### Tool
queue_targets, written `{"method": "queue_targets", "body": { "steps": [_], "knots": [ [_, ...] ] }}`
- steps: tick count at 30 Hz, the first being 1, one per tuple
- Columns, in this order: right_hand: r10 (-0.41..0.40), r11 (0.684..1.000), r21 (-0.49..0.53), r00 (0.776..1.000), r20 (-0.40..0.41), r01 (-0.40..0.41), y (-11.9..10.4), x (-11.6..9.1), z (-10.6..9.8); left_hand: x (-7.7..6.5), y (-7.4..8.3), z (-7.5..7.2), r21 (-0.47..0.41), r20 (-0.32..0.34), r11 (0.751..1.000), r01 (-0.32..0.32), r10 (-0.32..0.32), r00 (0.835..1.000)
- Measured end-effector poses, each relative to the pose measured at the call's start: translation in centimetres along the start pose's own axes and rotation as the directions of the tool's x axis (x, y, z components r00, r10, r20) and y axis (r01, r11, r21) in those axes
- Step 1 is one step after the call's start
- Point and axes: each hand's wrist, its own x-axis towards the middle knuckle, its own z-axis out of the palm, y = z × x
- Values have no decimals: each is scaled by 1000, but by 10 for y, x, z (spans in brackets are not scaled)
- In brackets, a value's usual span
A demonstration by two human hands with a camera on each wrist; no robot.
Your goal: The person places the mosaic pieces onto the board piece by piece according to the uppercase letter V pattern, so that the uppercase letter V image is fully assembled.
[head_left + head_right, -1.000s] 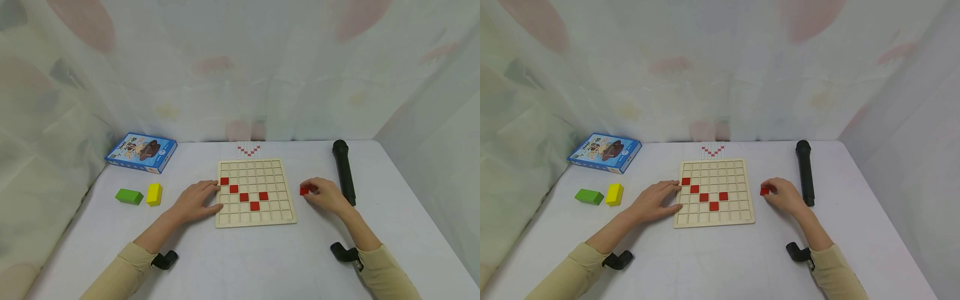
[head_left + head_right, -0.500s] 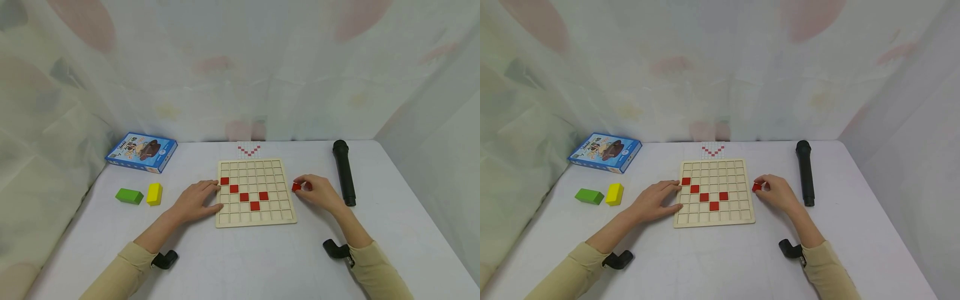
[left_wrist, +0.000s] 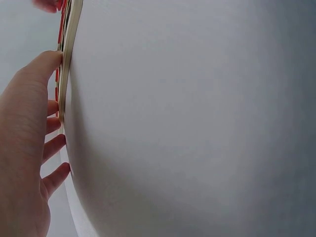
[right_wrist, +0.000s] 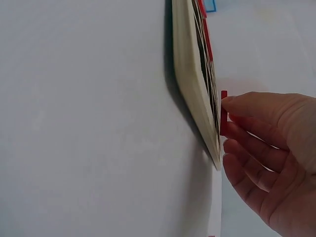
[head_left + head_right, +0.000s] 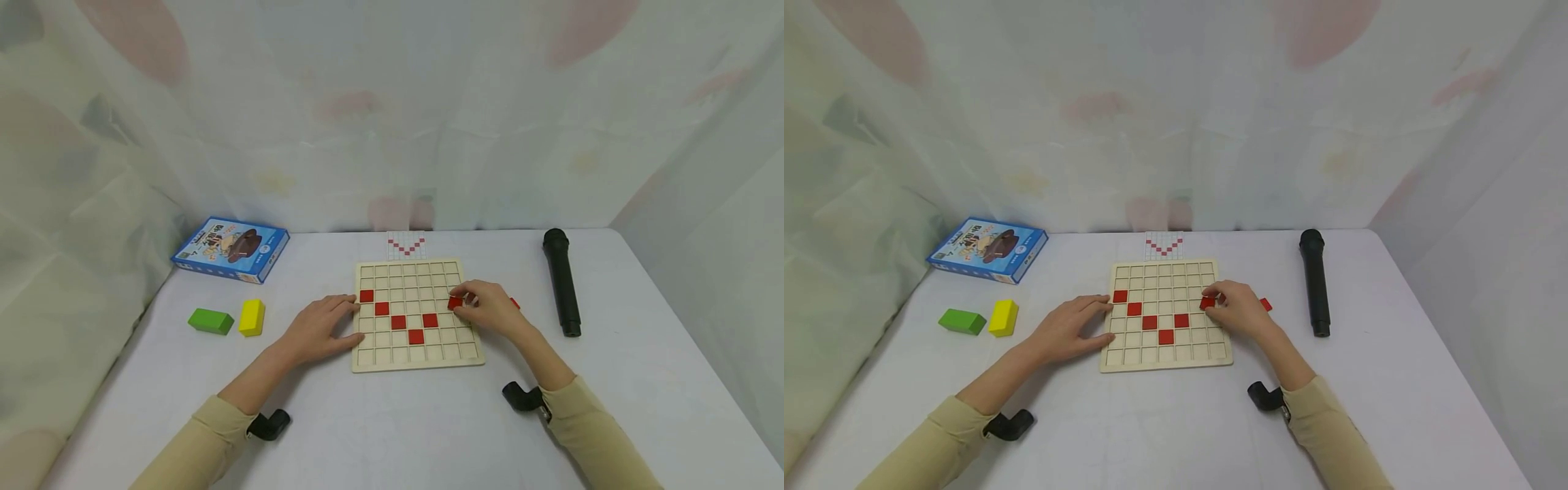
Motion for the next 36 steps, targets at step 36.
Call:
{"method": "queue_targets", "body": {
  "steps": [36],
  "knots": [
    [-24,999,-40,999,-26,23,1,-8,-5,0,0,-4,-7,-4,1000,-7,7,1000]
  ]
}}
